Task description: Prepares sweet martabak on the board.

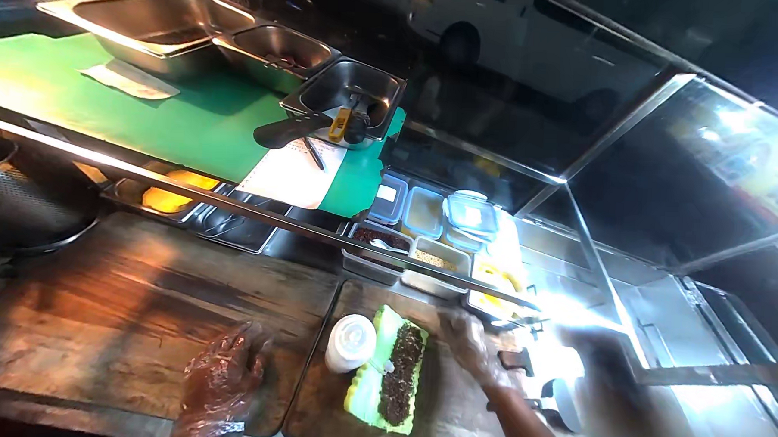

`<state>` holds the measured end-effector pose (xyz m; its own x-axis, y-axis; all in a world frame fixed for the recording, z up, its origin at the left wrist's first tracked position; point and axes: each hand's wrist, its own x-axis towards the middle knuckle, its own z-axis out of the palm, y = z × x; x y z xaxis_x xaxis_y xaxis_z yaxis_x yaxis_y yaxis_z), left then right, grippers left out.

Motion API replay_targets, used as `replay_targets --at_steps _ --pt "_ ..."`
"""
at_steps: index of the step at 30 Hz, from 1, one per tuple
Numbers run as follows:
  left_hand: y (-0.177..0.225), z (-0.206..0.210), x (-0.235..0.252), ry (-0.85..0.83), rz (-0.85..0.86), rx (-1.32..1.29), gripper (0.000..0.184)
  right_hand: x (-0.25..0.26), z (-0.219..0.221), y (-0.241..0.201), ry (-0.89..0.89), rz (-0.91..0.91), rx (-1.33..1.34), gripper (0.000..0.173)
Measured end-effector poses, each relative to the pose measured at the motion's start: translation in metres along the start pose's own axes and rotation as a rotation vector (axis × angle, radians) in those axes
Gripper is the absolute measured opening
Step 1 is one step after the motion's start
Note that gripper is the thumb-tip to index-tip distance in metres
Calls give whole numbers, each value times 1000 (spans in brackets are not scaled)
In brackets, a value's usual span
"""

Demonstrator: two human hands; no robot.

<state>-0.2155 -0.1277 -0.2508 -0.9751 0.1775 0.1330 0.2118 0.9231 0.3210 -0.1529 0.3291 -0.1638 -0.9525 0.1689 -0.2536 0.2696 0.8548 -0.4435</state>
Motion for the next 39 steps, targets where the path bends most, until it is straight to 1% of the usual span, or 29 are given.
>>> replay_targets --at_steps 2,5,8,11,14,16,19,21,24,28,31,34,37,39 --pt "2 -1 1 -12 0 -2 55 -30 24 32 -95 17 34 32" --pt "2 0 0 10 16 -8 53 -43 37 38 -149 -32 68 33" --pt "3 -1 0 1 10 18 51 -35 35 31 -164 -131 -7 35" --pt "6 -3 0 -20 -5 41 49 -23 36 24 -232 -161 -101 32" --pt "4 0 0 0 9 44 52 -17 36 19 -267 -224 -161 29" --pt "3 1 -1 12 26 29 52 -15 34 23 -267 -248 -143 26" --pt "4 0 0 33 37 19 51 -18 32 42 -125 -187 35 24" --pt "7 -3 0 33 37 14 53 -22 30 54 -126 -139 69 25" --pt "8 -3 -1 42 36 22 54 -27 36 61 -160 -118 43 26" --pt "7 -2 -1 18 13 17 54 -26 36 48 -225 -62 -26 31" --pt "4 0 -1 17 23 11 55 -27 39 40 -218 -72 -99 33" --pt "7 0 -2 16 20 38 55 -26 38 31 -233 -3 -89 33" --pt "12 -7 -1 16 13 46 50 -29 42 23 -190 31 -114 33" --pt "14 -9 0 1 5 47 48 -34 50 24 -109 37 -132 31"
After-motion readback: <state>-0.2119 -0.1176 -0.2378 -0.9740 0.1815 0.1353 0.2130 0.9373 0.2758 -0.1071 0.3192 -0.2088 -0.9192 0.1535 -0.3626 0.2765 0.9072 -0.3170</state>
